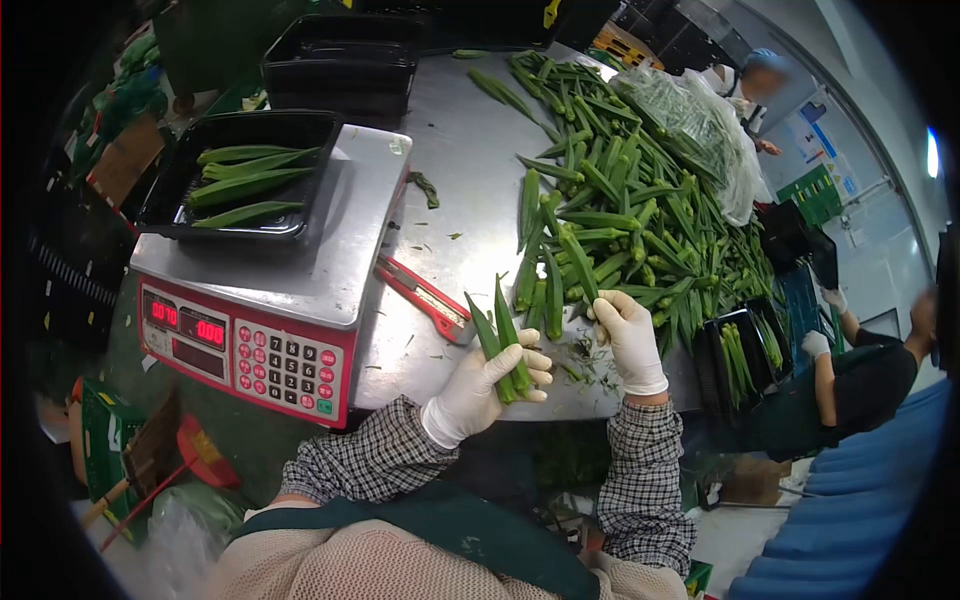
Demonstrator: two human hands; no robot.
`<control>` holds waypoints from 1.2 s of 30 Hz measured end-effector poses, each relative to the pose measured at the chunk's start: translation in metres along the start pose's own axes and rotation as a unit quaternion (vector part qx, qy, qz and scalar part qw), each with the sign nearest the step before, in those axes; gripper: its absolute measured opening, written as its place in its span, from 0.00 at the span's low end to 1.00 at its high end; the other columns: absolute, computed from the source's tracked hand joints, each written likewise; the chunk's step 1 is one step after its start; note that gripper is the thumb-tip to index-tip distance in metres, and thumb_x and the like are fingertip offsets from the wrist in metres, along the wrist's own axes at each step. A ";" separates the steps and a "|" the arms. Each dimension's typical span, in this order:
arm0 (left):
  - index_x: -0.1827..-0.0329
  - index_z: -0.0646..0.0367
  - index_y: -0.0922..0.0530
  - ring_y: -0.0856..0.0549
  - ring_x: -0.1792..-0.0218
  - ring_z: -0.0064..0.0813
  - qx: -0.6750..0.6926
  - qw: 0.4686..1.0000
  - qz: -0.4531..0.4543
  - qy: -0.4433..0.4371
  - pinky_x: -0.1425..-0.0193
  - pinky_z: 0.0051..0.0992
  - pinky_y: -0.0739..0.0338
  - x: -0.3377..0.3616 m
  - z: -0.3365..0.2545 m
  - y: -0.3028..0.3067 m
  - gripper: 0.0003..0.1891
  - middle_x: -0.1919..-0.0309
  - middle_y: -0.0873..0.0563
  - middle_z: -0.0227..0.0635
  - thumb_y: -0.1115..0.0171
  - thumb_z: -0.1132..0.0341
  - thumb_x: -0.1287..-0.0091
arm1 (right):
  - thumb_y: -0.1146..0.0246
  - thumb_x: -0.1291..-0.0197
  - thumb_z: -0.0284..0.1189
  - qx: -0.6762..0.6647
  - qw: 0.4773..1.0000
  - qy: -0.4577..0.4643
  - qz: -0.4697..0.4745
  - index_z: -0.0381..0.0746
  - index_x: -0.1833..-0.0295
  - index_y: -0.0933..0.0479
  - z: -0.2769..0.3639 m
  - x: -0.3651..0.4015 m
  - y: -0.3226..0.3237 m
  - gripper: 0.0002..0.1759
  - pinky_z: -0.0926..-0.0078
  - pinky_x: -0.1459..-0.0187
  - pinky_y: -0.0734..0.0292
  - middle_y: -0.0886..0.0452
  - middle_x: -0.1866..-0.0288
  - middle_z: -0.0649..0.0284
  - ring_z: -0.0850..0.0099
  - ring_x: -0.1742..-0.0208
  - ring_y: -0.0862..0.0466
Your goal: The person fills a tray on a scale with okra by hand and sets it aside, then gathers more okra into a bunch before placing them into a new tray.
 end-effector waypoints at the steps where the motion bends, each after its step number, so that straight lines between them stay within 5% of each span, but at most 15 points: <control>1: 0.38 0.65 0.38 0.17 0.57 0.35 0.002 1.000 0.003 0.000 0.56 0.34 0.19 0.000 0.000 0.000 0.25 0.57 0.19 0.44 0.46 0.59 0.31 | 0.43 0.37 0.29 -0.069 0.997 -0.021 0.015 0.33 0.59 0.23 -0.004 0.005 0.002 0.10 0.87 0.76 0.36 0.25 0.73 0.71 0.84 0.79 0.31; 11: 0.39 0.65 0.35 0.17 0.57 0.37 -0.009 1.000 0.015 -0.006 0.55 0.36 0.19 -0.001 0.002 0.004 0.25 0.57 0.18 0.44 0.45 0.57 0.32 | 0.46 0.33 0.34 -0.275 0.955 -0.074 0.087 0.33 0.56 0.23 -0.004 0.028 -0.004 0.15 0.87 0.78 0.41 0.27 0.74 0.72 0.83 0.80 0.35; 17: 0.42 0.66 0.33 0.16 0.61 0.33 0.080 0.996 0.030 0.040 0.59 0.30 0.18 0.001 0.001 0.002 0.24 0.58 0.19 0.45 0.45 0.55 0.32 | 0.44 0.36 0.30 -0.125 0.976 -0.009 0.180 0.32 0.56 0.23 0.007 0.041 0.011 0.12 0.86 0.74 0.36 0.24 0.71 0.70 0.83 0.77 0.31; 22: 0.42 0.65 0.33 0.17 0.63 0.31 -0.004 0.991 0.100 0.085 0.60 0.28 0.19 0.007 0.003 -0.007 0.25 0.60 0.19 0.43 0.44 0.53 0.33 | 0.41 0.41 0.25 0.097 0.959 -0.018 0.264 0.33 0.52 0.23 0.048 0.050 -0.014 0.12 0.84 0.60 0.29 0.20 0.63 0.67 0.83 0.62 0.24; 26: 0.45 0.65 0.31 0.17 0.64 0.28 -0.023 0.990 0.109 0.086 0.62 0.24 0.20 0.008 0.005 -0.006 0.20 0.61 0.19 0.40 0.40 0.63 0.35 | 0.39 0.44 0.27 -0.009 0.992 -0.022 0.121 0.32 0.48 0.26 0.039 0.037 -0.032 0.17 0.81 0.63 0.26 0.20 0.65 0.66 0.77 0.66 0.22; 29: 0.47 0.64 0.30 0.18 0.64 0.26 0.002 0.996 0.059 0.061 0.60 0.25 0.20 0.007 0.000 -0.006 0.17 0.63 0.19 0.37 0.40 0.66 0.35 | 0.36 0.48 0.31 0.203 0.976 0.070 -0.039 0.31 0.48 0.27 0.011 0.015 -0.027 0.22 0.76 0.64 0.24 0.19 0.66 0.61 0.72 0.68 0.20; 33: 0.49 0.63 0.28 0.18 0.63 0.27 0.026 0.998 0.050 0.018 0.56 0.27 0.21 0.002 0.004 -0.001 0.16 0.62 0.19 0.37 0.39 0.67 0.36 | 0.33 0.50 0.29 0.332 0.929 0.139 -0.081 0.31 0.44 0.29 -0.016 0.010 -0.039 0.27 0.76 0.63 0.25 0.21 0.68 0.59 0.71 0.68 0.20; 36: 0.50 0.64 0.28 0.17 0.62 0.28 0.035 0.999 0.029 0.002 0.54 0.30 0.20 0.002 0.001 -0.001 0.15 0.61 0.18 0.38 0.37 0.68 0.37 | 0.37 0.46 0.25 0.196 0.973 0.103 -0.061 0.32 0.44 0.29 -0.016 0.015 -0.022 0.23 0.79 0.62 0.25 0.19 0.63 0.62 0.76 0.65 0.21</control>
Point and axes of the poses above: each hand's wrist, its own x-axis away from the middle knuckle, its own y-axis out of the back of the hand, z = x × y, the point moved 4 cm from there along -x, towards the middle knuckle
